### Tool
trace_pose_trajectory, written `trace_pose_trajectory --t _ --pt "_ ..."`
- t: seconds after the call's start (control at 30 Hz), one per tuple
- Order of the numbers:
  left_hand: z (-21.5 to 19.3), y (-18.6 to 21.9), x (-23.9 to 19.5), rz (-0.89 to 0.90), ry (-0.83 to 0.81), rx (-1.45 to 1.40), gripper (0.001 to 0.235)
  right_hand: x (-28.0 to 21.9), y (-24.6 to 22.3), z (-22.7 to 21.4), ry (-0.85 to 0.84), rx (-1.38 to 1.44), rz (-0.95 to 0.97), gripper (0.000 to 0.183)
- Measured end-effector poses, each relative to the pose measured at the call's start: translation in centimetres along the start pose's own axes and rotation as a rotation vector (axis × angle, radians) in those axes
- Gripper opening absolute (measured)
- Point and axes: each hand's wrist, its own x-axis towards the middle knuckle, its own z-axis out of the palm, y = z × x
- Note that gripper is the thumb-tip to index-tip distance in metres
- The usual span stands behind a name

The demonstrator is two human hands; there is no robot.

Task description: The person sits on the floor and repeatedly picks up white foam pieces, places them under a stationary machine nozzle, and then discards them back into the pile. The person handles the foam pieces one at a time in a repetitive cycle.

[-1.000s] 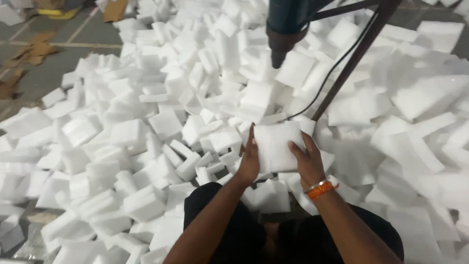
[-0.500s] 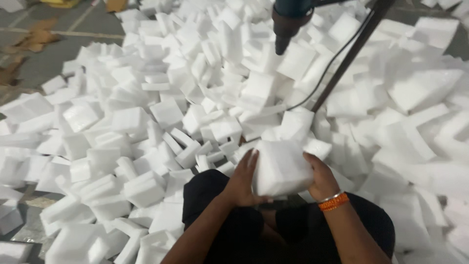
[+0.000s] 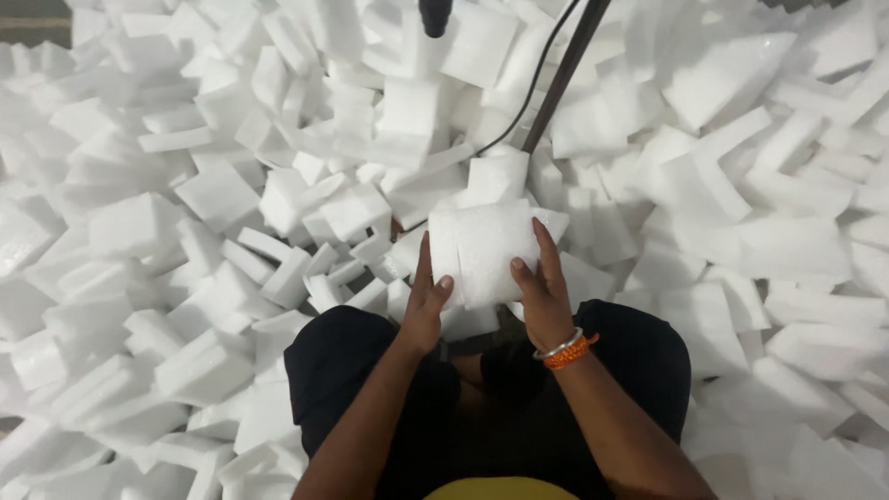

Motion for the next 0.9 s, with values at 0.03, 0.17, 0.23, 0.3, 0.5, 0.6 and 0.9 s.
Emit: trace_pose_trajectory --t 0.03,0.17,0.23,0.3,0.5,0.6,0.9 --pt "0.2 -0.1 0.4 -0.019 0.017 -0.011 0.094 0.7 0.3 0.2 0.022 0.029 0.023 0.077" --pt "0.3 0.5 3.5 -0.095 0.093 -0.059 0.084 4.1 0.9 1.6 0.051 0.223 0.053 0.074" --pt "0.2 1.2 5.3 -0.119 0.12 -0.103 0.08 5.9 0.6 2.6 0.05 0.29 0.044 0.074" --pt "-0.3 2.1 7.7 -0.128 0.132 -0.163 0.077 8.2 -0.2 3.4 0.075 0.25 0.097 0.071" --pt "-2.8 5.2 17.4 -0.125 0.151 -0.244 0.074 18.2 -3.7 6.2 0.012 0.28 -0.045 0.067" --pt "-4.0 6.2 22.1 -0.029 0.119 -0.29 0.071 22.7 -5.1 7.1 -0.025 0.232 -0.102 0.065" --pt "-5.7 9.3 29.2 0.036 0.085 -0.335 0.071 28.5 -10.0 9.5 0.039 0.171 -0.102 0.065"
